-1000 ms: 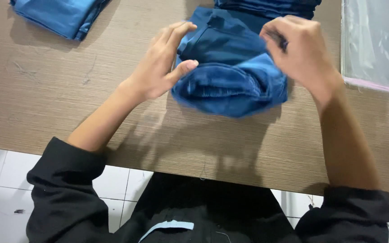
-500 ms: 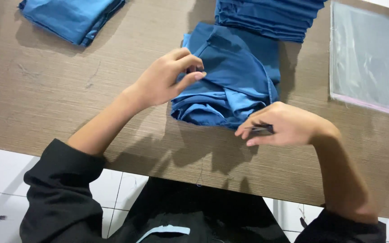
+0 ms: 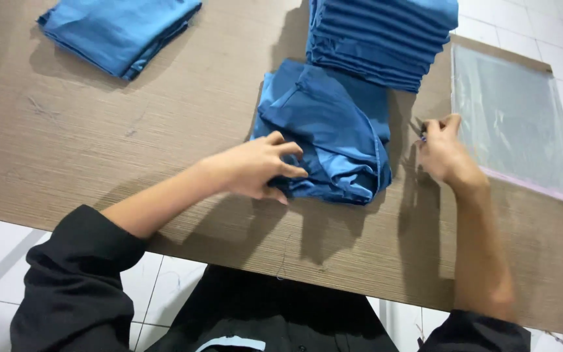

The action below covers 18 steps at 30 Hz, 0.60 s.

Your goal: Trimming loose threads from folded blue fabric items using small snips at a quality control workstation.

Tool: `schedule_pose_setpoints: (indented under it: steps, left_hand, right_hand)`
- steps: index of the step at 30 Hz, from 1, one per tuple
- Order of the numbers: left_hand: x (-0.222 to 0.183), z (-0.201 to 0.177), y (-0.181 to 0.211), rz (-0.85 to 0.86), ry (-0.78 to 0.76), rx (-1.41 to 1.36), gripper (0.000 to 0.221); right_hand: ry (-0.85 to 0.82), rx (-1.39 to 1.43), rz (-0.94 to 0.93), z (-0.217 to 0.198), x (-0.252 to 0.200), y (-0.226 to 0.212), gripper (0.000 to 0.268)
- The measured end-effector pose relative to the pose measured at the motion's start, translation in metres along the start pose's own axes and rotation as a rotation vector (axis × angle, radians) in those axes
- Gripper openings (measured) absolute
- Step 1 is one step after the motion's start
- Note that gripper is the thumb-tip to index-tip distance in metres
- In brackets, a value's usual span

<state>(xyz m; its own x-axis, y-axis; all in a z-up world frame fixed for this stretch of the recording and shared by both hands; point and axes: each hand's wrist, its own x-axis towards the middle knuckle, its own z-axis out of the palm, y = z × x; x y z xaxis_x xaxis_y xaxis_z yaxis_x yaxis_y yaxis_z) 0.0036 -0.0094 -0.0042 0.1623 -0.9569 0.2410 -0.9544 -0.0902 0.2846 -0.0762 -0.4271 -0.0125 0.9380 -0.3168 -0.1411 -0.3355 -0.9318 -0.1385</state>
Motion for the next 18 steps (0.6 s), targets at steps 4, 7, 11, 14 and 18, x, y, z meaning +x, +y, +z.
schedule_pose_setpoints:
  steps: [4,7,11,14,18]
  left_hand:
    - [0.001,0.010,0.020,0.002,-0.055,-0.038,0.062]
    - [0.008,0.010,0.028,-0.023,0.003,-0.152,0.047]
    - [0.019,0.006,-0.003,-0.066,0.496,-0.013,0.013]
    - [0.023,0.029,-0.051,-0.478,0.497,0.257,0.057]
    - [0.030,0.033,-0.063,-0.658,0.336,0.115,0.068]
  right_hand:
    - [0.105,-0.039,-0.128,0.031,0.022,0.016,0.049]
    - [0.111,-0.013,-0.101,0.018,0.011,-0.009,0.046]
    - [0.144,-0.024,-0.018,0.015,0.005,-0.021,0.044]
    - [0.166,0.017,0.041,0.015,0.003,-0.027,0.047]
    - [0.191,0.061,0.025,0.021,0.014,-0.007,0.052]
